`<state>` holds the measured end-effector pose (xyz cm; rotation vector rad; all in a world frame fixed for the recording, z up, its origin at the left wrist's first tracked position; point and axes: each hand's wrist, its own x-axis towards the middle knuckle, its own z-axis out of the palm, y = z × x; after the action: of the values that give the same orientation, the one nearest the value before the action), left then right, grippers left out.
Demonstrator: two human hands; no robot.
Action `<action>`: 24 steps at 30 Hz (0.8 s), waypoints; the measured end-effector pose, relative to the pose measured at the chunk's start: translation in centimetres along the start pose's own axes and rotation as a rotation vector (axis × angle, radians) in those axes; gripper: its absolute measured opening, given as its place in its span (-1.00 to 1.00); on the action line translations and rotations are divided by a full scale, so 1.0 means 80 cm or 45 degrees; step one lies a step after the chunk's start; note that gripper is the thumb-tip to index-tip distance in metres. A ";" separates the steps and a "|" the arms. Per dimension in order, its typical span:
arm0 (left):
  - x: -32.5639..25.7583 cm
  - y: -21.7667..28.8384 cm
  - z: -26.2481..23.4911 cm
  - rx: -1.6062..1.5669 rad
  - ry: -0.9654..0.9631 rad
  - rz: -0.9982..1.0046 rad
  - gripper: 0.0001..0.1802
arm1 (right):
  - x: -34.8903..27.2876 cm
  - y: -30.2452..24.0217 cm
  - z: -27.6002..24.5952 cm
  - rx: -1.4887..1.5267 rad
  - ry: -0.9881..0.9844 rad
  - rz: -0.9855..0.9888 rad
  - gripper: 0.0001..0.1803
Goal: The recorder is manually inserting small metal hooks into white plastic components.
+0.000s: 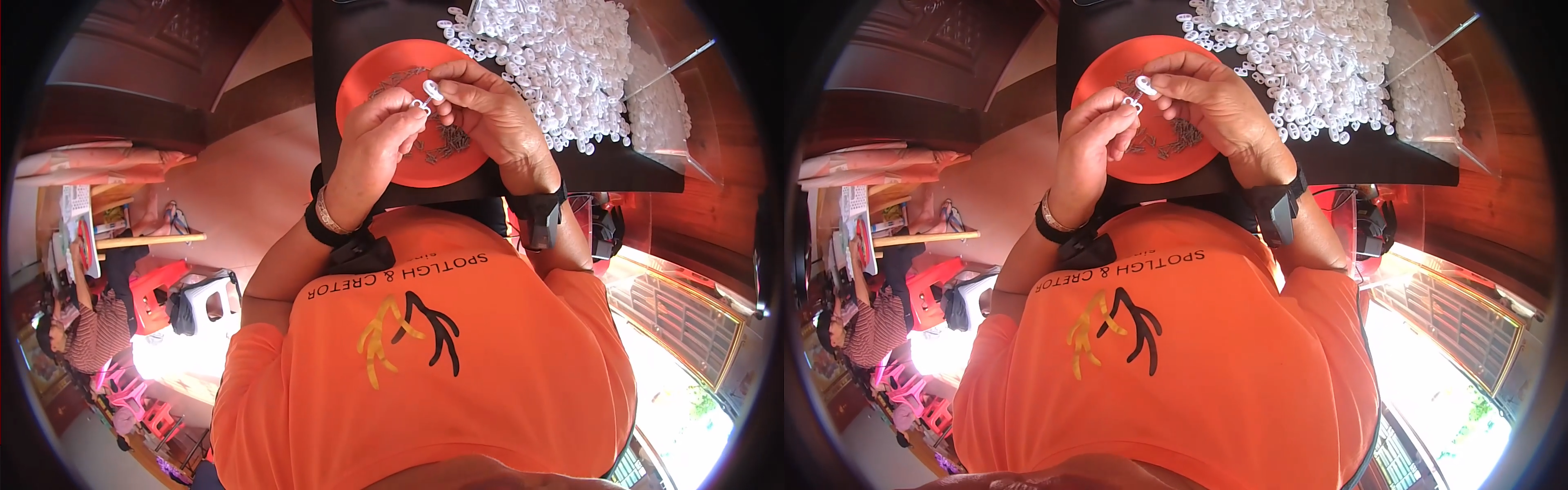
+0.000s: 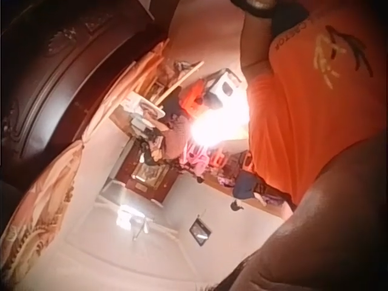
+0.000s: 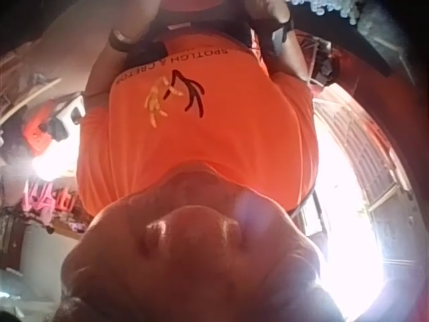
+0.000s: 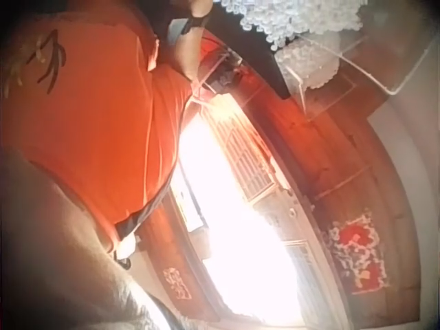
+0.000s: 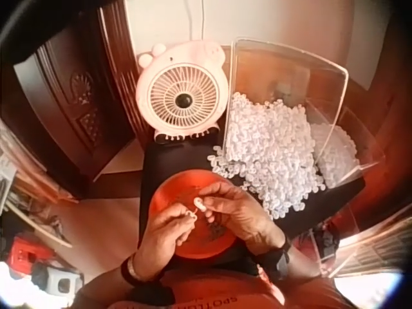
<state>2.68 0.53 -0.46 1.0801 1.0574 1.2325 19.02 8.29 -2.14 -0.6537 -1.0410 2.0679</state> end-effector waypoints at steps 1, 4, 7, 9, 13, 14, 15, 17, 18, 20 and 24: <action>-0.001 0.001 0.001 -0.016 0.023 -0.016 -0.77 | 0.001 0.002 0.001 -0.026 -0.003 -0.002 -0.81; -0.001 0.000 -0.001 -0.035 0.048 -0.031 -0.77 | -0.001 0.005 0.007 -0.087 0.004 -0.023 -0.81; -0.001 -0.002 -0.003 -0.029 0.045 -0.023 -0.77 | -0.005 0.005 0.011 -0.208 0.023 -0.100 -0.82; -0.001 -0.002 -0.004 -0.018 0.041 -0.018 -0.76 | -0.007 0.003 0.016 -0.292 0.032 -0.155 -0.83; -0.001 -0.001 -0.006 0.003 0.065 -0.067 -0.76 | -0.009 0.000 0.021 -0.354 0.067 -0.240 -0.85; 0.000 -0.001 -0.006 0.000 0.065 -0.076 -0.76 | -0.010 0.000 0.021 -0.368 0.032 -0.261 -0.85; 0.000 -0.001 -0.007 0.001 0.063 -0.080 -0.76 | -0.010 0.000 0.021 -0.365 0.035 -0.260 -0.85; 0.000 -0.001 -0.009 -0.022 0.042 -0.106 -0.80 | -0.011 -0.001 0.021 -0.381 0.099 -0.288 -0.86; 0.000 -0.002 -0.008 -0.021 0.041 -0.110 -0.80 | -0.010 -0.001 0.020 -0.377 0.101 -0.286 -0.86; 0.000 -0.004 -0.008 -0.034 0.037 -0.112 -0.80 | -0.009 -0.002 0.016 -0.383 0.074 -0.282 -0.86; 0.000 -0.004 -0.008 -0.031 0.050 -0.137 -0.79 | -0.008 0.000 0.017 -0.441 0.080 -0.268 -0.86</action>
<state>2.13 0.51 -0.90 0.9713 1.1132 1.1820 18.47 7.15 -1.33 -0.7393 -1.3844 1.6923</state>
